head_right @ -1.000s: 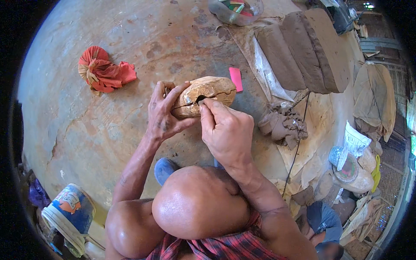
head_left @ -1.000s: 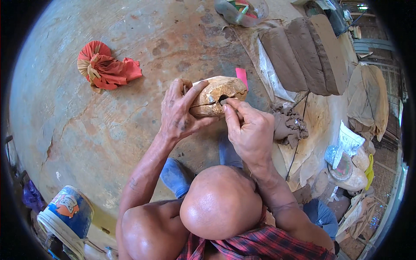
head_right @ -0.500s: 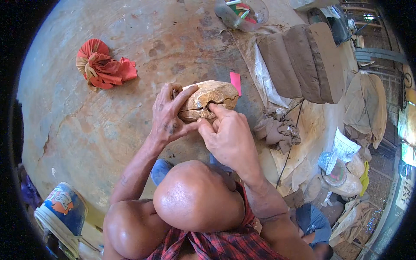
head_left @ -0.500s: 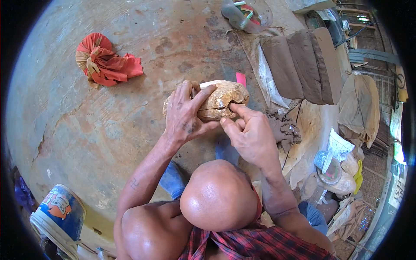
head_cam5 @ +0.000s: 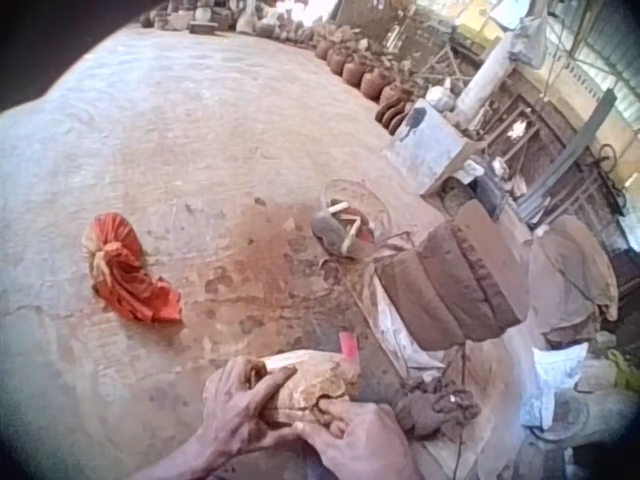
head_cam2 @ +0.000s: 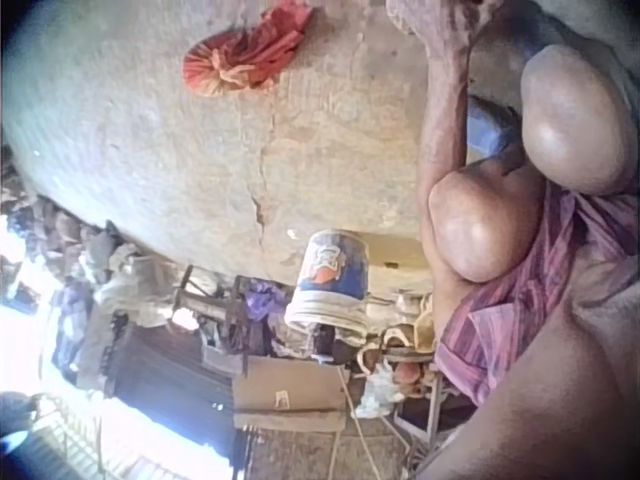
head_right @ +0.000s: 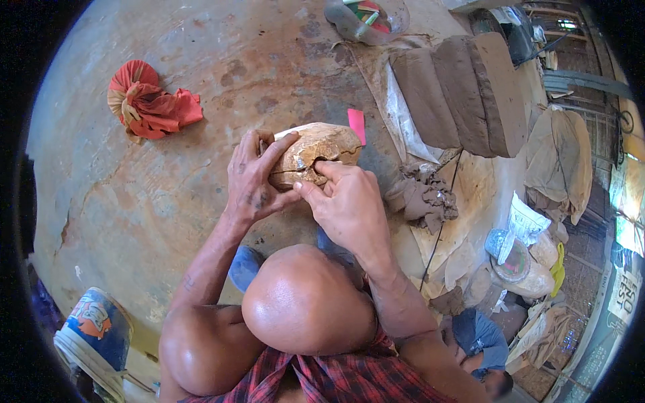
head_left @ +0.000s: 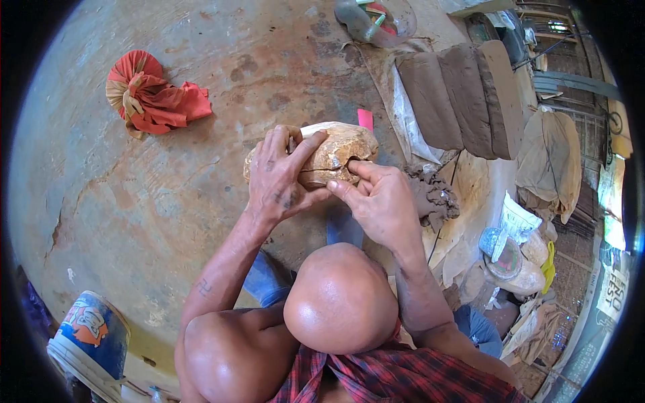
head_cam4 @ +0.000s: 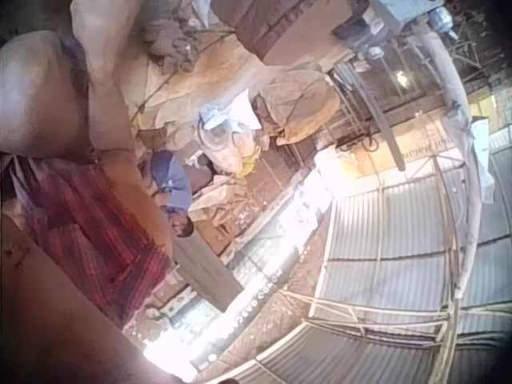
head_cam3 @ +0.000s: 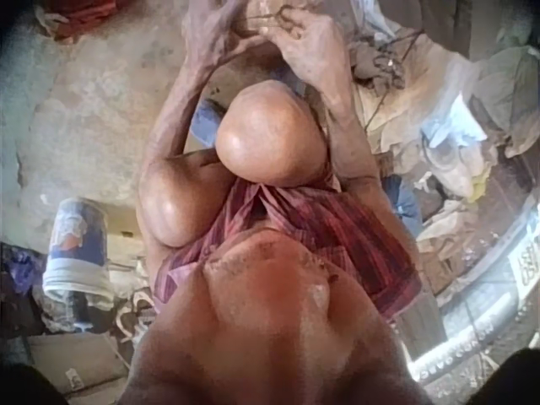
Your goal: The person cleans the interior of a pottery mold using a scraper and then prepares and presses clay into the mold sections by hand to create a mask-like object.
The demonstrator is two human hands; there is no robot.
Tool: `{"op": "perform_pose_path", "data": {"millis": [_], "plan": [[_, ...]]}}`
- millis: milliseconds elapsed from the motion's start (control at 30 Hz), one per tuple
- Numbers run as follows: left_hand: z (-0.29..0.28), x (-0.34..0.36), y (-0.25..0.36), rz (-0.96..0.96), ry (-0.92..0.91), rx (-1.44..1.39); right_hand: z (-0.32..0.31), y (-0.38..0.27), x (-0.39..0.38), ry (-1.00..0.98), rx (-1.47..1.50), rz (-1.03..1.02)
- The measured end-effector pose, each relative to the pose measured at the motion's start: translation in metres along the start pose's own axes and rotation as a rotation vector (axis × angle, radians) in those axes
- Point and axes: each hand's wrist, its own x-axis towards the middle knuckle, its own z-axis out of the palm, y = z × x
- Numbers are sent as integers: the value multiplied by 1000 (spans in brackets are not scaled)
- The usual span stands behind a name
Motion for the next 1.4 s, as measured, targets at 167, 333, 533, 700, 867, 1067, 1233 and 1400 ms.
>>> {"op": "perform_pose_path", "data": {"millis": [167,333,533,700,867,1067,1233,1400], "plan": [[-2,1,1,-10,-14,6,2,-11,-3,62,-182,7],[1,-3,-4,14,-5,13,3,-18,0,-89,-32,219],[0,-1,1,7,-6,4,3,-12,2,-73,0,190],[-4,-3,-2,-25,-38,-12,3,-15,1,-115,-66,195],[0,-1,0,-8,-13,0,11,-13,-4,114,-137,76],[-2,-2,-1,-14,-10,-4,9,-19,-6,92,-173,74],[0,-2,-2,-9,-5,-2,5,-7,-2,129,-214,-77],[-2,-1,0,13,7,-16,-18,-23,1,34,-532,-76]]}}
